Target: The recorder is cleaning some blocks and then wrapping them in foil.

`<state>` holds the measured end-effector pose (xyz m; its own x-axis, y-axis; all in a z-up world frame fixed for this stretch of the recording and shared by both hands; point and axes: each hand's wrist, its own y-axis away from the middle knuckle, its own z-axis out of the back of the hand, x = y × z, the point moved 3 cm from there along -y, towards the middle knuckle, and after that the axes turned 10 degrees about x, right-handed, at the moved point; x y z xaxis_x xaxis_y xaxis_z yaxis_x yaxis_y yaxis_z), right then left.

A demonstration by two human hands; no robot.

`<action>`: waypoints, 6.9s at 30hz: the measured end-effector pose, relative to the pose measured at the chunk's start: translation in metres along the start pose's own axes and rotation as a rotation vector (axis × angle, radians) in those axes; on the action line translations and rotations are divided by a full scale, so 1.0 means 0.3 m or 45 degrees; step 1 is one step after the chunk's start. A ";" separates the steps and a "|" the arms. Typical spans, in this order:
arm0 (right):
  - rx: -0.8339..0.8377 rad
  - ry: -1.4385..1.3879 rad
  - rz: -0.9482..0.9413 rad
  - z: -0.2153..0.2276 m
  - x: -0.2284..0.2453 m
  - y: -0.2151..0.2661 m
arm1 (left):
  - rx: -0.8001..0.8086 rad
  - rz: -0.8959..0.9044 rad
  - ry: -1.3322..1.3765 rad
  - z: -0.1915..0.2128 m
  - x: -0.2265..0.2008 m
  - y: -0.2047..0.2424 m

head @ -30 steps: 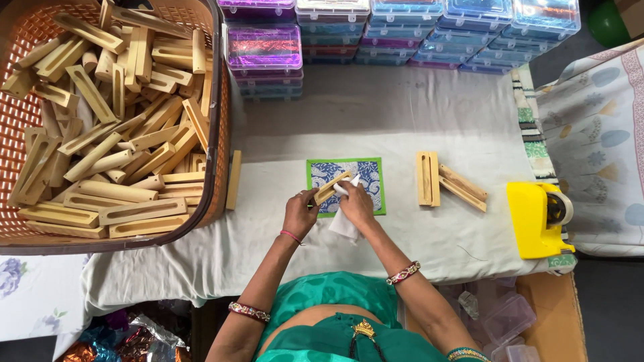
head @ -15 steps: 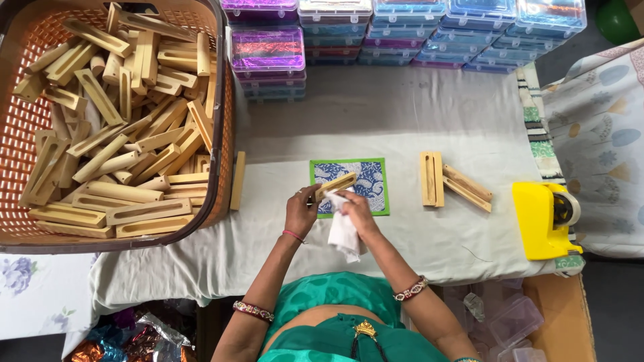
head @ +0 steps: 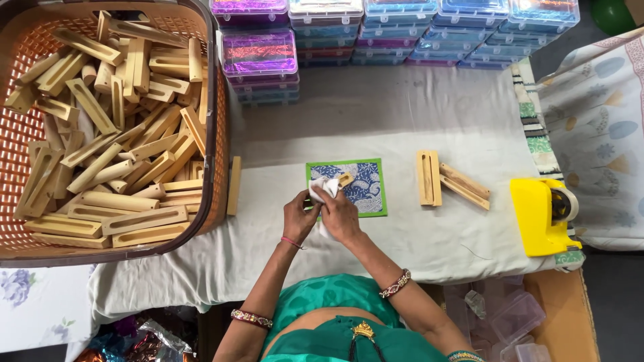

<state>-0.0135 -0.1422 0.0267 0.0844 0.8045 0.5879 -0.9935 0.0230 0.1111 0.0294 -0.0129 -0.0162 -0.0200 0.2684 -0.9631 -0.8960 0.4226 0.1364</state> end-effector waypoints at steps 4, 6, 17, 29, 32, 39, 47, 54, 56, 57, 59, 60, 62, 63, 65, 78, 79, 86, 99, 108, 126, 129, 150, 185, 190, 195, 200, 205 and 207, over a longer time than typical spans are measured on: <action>0.141 0.121 -0.202 -0.027 -0.179 -0.068 | -0.039 0.020 -0.007 0.001 -0.015 0.000; 0.200 0.150 -0.422 0.022 -0.254 -0.094 | -0.044 -0.038 -0.042 -0.001 -0.019 0.000; 0.047 0.138 -0.109 -0.008 -0.041 0.034 | 0.018 -0.098 -0.284 -0.018 -0.068 0.010; 0.344 0.070 -0.552 0.074 -0.281 -0.068 | 0.008 -0.043 -0.305 0.003 0.035 -0.003; 0.247 -0.010 -0.435 0.035 -0.364 -0.083 | 0.073 0.119 -0.223 -0.019 0.085 -0.004; 0.032 0.067 -0.461 0.028 -0.347 -0.099 | 0.127 0.469 0.770 -0.096 0.333 0.001; -0.161 0.034 -0.545 -0.036 -0.351 -0.025 | 0.122 0.541 1.062 -0.081 0.313 0.006; 0.008 0.262 -0.363 -0.078 -0.323 -0.033 | 0.302 0.355 0.696 -0.066 0.310 0.015; -0.013 0.289 -0.310 -0.082 -0.302 -0.026 | 0.306 0.366 0.714 -0.066 0.313 0.014; -0.034 0.318 -0.255 -0.085 -0.287 -0.023 | 0.309 0.375 0.733 -0.065 0.315 0.016; 0.058 0.294 -0.238 -0.134 -0.264 -0.005 | 0.307 0.373 0.739 -0.066 0.329 0.013; 0.149 0.271 -0.223 -0.159 -0.255 0.003 | 0.308 0.372 0.745 -0.070 0.335 0.010; 0.186 0.262 -0.156 -0.172 -0.182 0.042 | 0.299 0.380 0.722 -0.070 0.338 0.005; 0.222 0.249 -0.091 -0.182 -0.144 0.063 | 0.291 0.391 0.695 -0.070 0.342 0.005; 0.266 0.191 -0.021 -0.193 -0.124 0.093 | 0.273 0.386 0.655 -0.070 0.332 0.011; 0.391 0.428 -0.026 -0.114 -0.028 0.016 | 0.250 0.325 0.529 -0.083 0.400 0.000; 0.394 0.429 -0.020 -0.112 -0.060 -0.015 | 0.243 0.325 0.530 -0.075 0.396 -0.003; 0.362 0.505 -0.394 0.029 -0.182 -0.111 | 0.374 0.292 0.786 -0.055 0.326 0.022; 0.214 0.435 0.220 -0.135 0.011 0.084 | 0.323 0.187 0.279 -0.108 0.607 0.004; 0.118 0.123 -0.034 -0.080 -0.207 0.082 | 0.364 0.269 0.832 -0.057 0.356 0.018; 0.314 0.354 -0.329 -0.050 -0.180 -0.107 | 0.388 0.241 0.812 -0.083 0.383 0.015; 0.489 0.289 -0.451 -0.060 -0.077 -0.087 | 0.382 0.227 0.769 -0.077 0.369 0.020; -0.149 -0.005 0.216 -0.040 -0.077 0.076 | 0.284 0.568 0.743 -0.105 0.435 -0.005; 0.179 0.058 -0.530 0.006 -0.297 -0.287 | 0.291 0.337 0.487 -0.043 0.200 0.034; 0.168 0.199 -0.590 0.027 -0.258 -0.264 | 0.289 0.300 0.516 -0.040 0.232 0.035; -0.118 0.199 -0.475 -0.053 -0.330 -0.204 | 0.336 0.286 0.736 -0.055 0.315 0.020; -0.024 0.294 -0.349 -0.087 -0.291 -0.126 | 0.429 0.267 0.826 -0.051 0.346 0.012; 0.212 0.230 -0.400 -0.106 -0.161 -0.042 | 0.451 0.300 0.874 -0.057 0.377 0.005; 0.163 0.255 -0.120 -0.126 -0.103 -0.003 | 0.435 0.321 0.909 -0.065 0.395 0.002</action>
<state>-0.0179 -0.1447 -0.0217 0.1467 0.9043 0.4010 -0.9632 0.0382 0.2661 0.0180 0.0023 -0.1347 -0.5817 -0.1750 -0.7943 -0.6454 0.6936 0.3199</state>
